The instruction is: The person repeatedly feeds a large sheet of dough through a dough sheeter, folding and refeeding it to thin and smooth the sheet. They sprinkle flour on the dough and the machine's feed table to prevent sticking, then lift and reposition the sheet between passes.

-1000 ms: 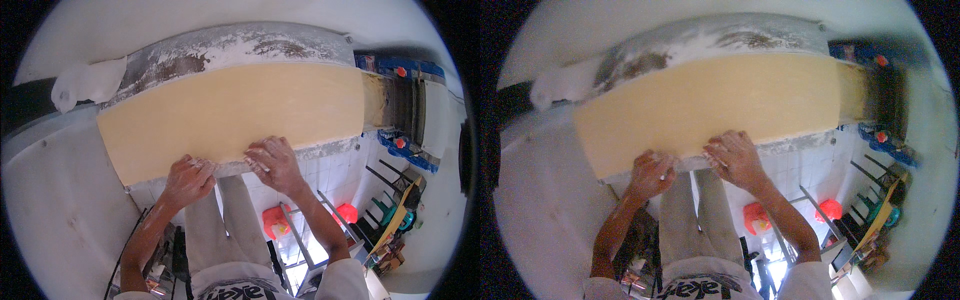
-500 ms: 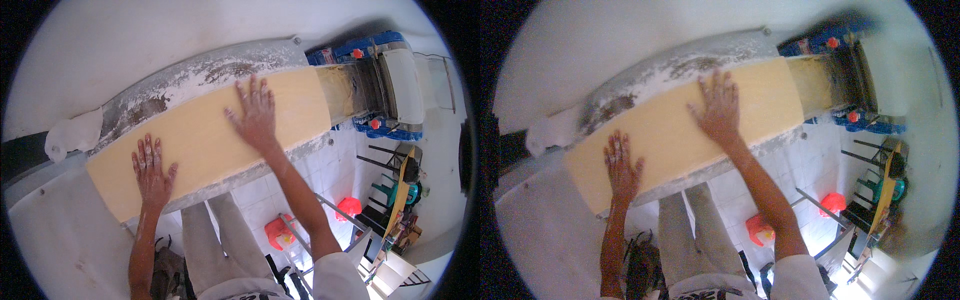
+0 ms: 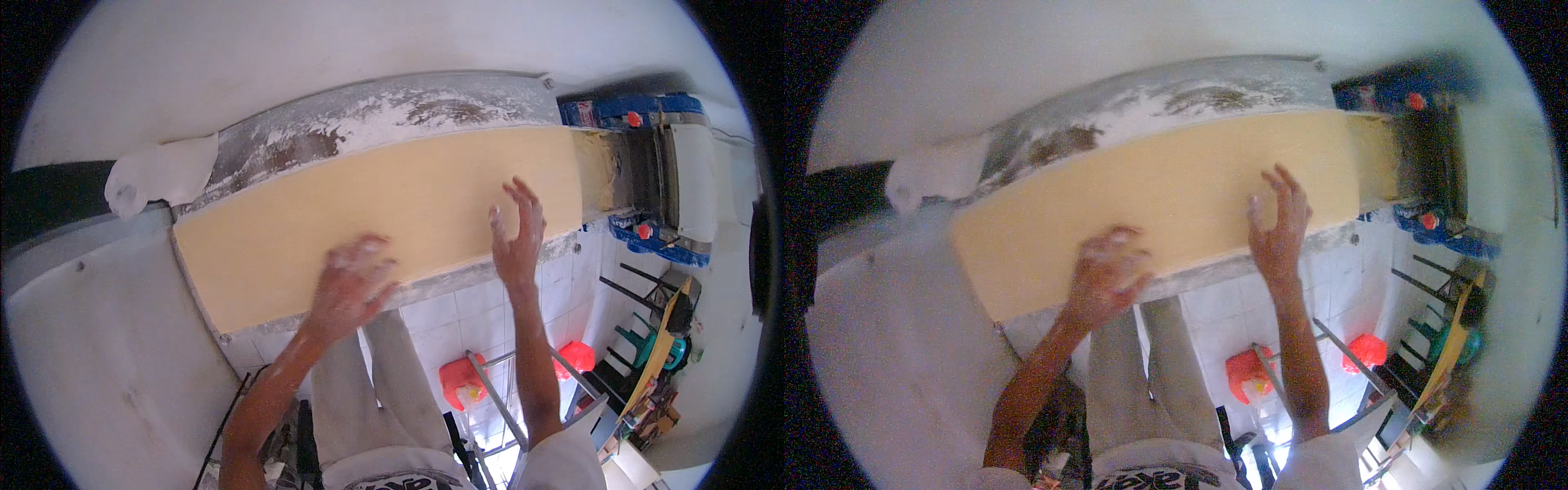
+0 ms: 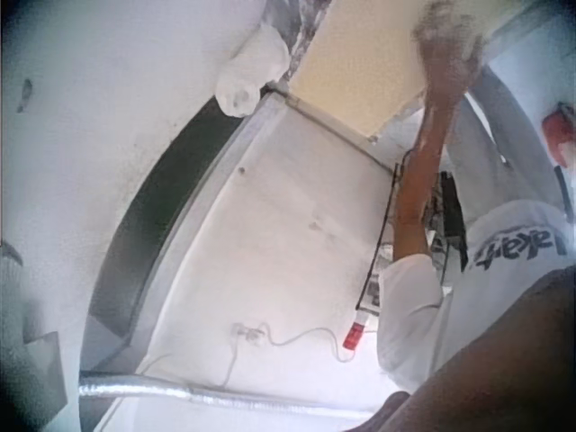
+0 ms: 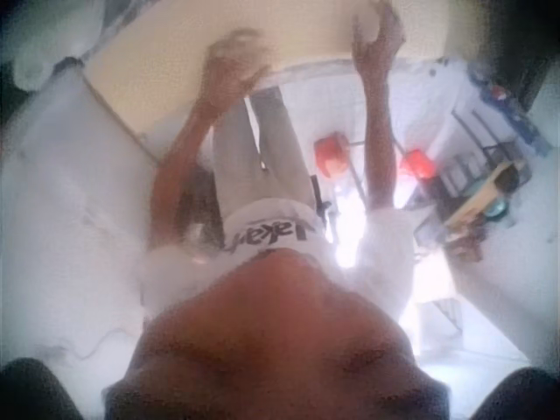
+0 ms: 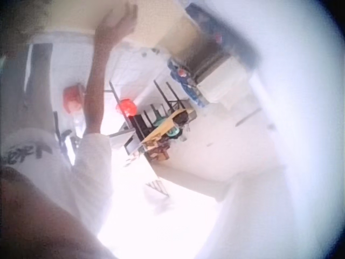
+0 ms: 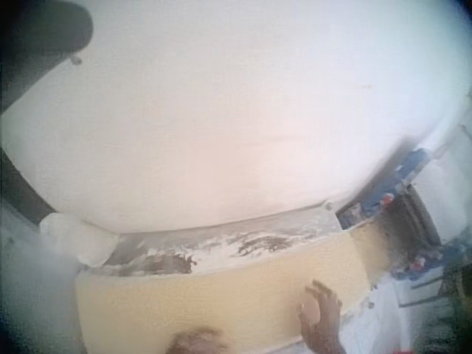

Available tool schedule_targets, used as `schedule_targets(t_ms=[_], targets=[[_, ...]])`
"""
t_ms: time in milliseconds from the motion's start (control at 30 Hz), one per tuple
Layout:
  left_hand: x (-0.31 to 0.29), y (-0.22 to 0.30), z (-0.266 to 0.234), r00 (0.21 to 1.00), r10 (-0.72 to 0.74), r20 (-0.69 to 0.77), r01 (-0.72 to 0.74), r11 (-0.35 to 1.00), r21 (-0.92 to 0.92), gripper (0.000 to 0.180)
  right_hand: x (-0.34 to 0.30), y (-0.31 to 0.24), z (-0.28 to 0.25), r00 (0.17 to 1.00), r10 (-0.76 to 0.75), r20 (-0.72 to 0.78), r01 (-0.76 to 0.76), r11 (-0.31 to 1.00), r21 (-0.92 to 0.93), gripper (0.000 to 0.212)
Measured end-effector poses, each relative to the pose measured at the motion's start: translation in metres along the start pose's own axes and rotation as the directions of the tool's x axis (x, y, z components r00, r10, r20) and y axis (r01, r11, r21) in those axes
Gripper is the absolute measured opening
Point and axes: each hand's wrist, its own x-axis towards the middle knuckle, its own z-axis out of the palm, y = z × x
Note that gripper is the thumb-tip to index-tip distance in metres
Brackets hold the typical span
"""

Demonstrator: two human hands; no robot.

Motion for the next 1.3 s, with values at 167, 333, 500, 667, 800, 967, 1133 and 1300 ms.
schedule_targets(t_ms=[167, 333, 500, 667, 800, 967, 1133, 1300], targets=[[0.018, 0.011, 0.039, 0.997, 0.069, 0.036, -0.071, 0.995, 0.068, 0.025, -0.052, -0.031, -0.003, 0.992, 0.123, 0.004, -0.118, 0.94, 0.321, 0.025], [0.035, 0.01, 0.032, 0.999, 0.046, 0.022, -0.045, 0.998, -0.04, 0.019, -0.097, -0.045, -0.008, 0.916, 0.353, 0.189, -0.399, 0.77, 0.497, 0.018], [0.04, 0.016, 0.032, 0.998, 0.068, -0.015, -0.068, 0.997, 0.021, 0.014, -0.12, -0.055, 0.001, 0.876, 0.339, 0.343, -0.481, 0.655, 0.583, 0.024], [0.055, 0.03, 0.011, 0.983, -0.105, 0.148, 0.117, 0.99, -0.075, 0.02, -0.136, -0.057, 0.007, 0.815, 0.371, 0.444, -0.579, 0.51, 0.637, 0.024], [0.049, 0.001, 0.028, 0.998, -0.03, 0.063, 0.039, 0.987, -0.155, 0.015, -0.134, -0.068, 0.014, 0.736, 0.408, 0.541, -0.661, 0.262, 0.703, 0.022], [0.048, 0.008, 0.021, 0.988, 0.015, 0.152, -0.015, 1.0, 0.0, 0.017, -0.133, -0.072, 0.022, 0.719, 0.427, 0.548, -0.652, 0.14, 0.745, 0.02], [0.043, 0.02, 0.021, 0.983, 0.133, 0.123, -0.142, 0.988, 0.067, 0.015, -0.128, -0.068, 0.019, 0.726, 0.421, 0.544, -0.657, 0.19, 0.729, 0.019], [0.04, 0.015, 0.027, 0.983, 0.16, 0.085, -0.163, 0.986, 0.023, 0.015, -0.128, -0.067, 0.019, 0.745, 0.399, 0.534, -0.636, 0.183, 0.75, 0.02]])
